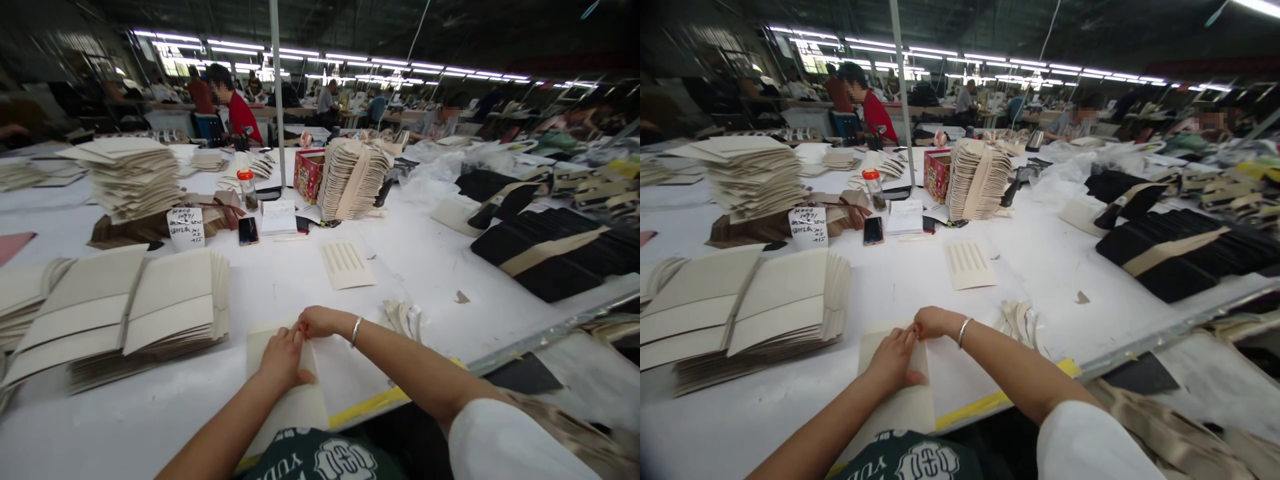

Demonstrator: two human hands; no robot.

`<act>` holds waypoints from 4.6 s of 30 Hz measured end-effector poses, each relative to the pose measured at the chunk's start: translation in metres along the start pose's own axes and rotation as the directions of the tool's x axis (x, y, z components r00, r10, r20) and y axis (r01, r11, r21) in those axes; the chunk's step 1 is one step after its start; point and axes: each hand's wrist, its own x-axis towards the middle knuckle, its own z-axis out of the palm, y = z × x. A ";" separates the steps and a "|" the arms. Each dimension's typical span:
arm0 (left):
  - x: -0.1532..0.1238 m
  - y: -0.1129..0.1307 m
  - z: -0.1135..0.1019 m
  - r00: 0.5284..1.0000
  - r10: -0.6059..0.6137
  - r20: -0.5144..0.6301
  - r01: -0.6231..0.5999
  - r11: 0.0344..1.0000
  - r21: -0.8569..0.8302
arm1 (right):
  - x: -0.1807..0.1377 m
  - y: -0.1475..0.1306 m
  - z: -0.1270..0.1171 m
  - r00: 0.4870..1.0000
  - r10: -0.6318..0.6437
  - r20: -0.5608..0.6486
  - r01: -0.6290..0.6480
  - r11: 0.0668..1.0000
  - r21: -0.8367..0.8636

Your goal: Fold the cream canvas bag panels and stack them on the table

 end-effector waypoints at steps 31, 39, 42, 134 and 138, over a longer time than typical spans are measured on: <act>0.005 -0.032 0.018 0.973 -0.062 -0.224 -0.011 0.950 -0.312 | -0.097 0.051 0.000 0.688 0.433 -0.582 -0.434 0.889 0.148; 0.037 -0.028 0.005 0.981 -0.112 -0.159 0.037 0.911 -0.410 | 0.001 -0.007 0.021 0.916 0.398 -0.048 -0.309 0.778 0.547; 0.044 -0.024 -0.003 0.984 -0.152 -0.095 0.106 0.921 -0.374 | 0.004 0.000 0.019 0.913 0.403 0.055 -0.337 0.672 0.659; -0.031 -0.051 0.007 1.000 0.018 -0.012 -0.020 0.984 -0.176 | -0.001 -0.034 0.029 0.926 0.257 -0.278 -0.231 0.965 0.124; -0.030 -0.045 0.001 0.997 -0.013 0.071 0.022 0.992 -0.124 | 0.005 -0.041 0.016 0.969 0.099 -0.228 -0.099 0.995 0.010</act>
